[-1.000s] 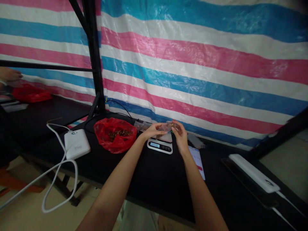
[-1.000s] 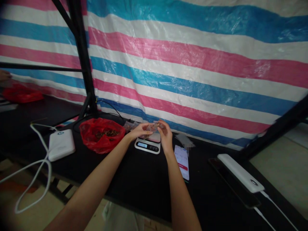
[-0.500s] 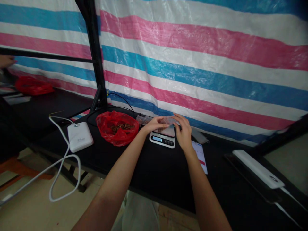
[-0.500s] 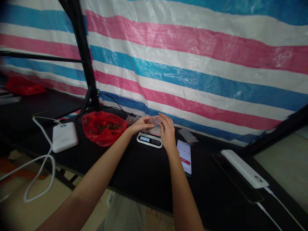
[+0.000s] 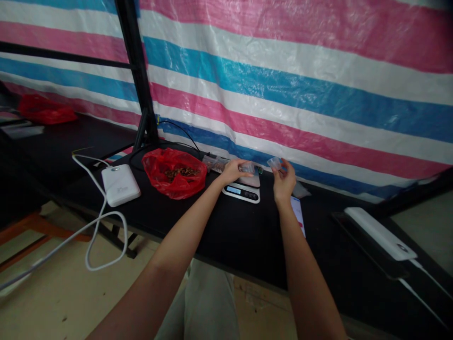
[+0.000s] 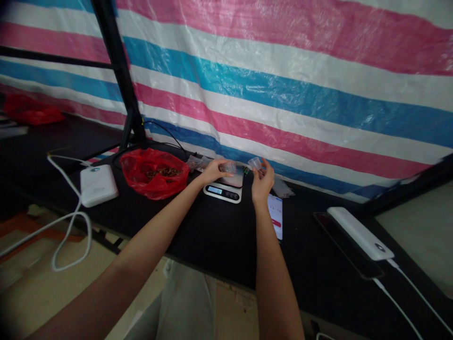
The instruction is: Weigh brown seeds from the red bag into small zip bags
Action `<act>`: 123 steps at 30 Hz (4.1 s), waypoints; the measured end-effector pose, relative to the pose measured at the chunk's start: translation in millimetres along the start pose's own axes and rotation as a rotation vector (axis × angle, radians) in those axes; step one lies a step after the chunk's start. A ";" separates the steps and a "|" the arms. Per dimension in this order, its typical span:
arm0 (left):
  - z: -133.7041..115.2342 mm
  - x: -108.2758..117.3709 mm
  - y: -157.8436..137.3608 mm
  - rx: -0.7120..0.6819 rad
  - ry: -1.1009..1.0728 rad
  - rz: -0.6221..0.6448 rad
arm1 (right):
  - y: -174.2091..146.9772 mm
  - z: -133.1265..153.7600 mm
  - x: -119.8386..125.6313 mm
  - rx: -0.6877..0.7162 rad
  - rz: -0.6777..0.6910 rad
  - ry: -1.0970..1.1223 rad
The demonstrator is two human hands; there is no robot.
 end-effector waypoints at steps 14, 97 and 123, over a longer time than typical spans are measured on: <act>-19.4 -18.3 -6.7 -0.056 0.184 -0.005 | -3.1 -12.1 -10.6 0.018 0.099 -0.084; 1.9 159.9 -245.5 0.368 0.243 -0.720 | -113.5 148.5 -258.7 -0.012 0.937 0.711; -29.3 -46.2 -7.1 -0.077 0.404 0.307 | -6.8 5.1 -34.4 -0.175 0.152 0.483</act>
Point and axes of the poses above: each hand's wrist, its own y-axis towards the middle knuckle, its own x-axis out of the back of the hand, z = x × y, the point moved 10 cm from there along y, towards the middle knuckle, and after that the axes turned 12 degrees about x, right-handed, at the moved point
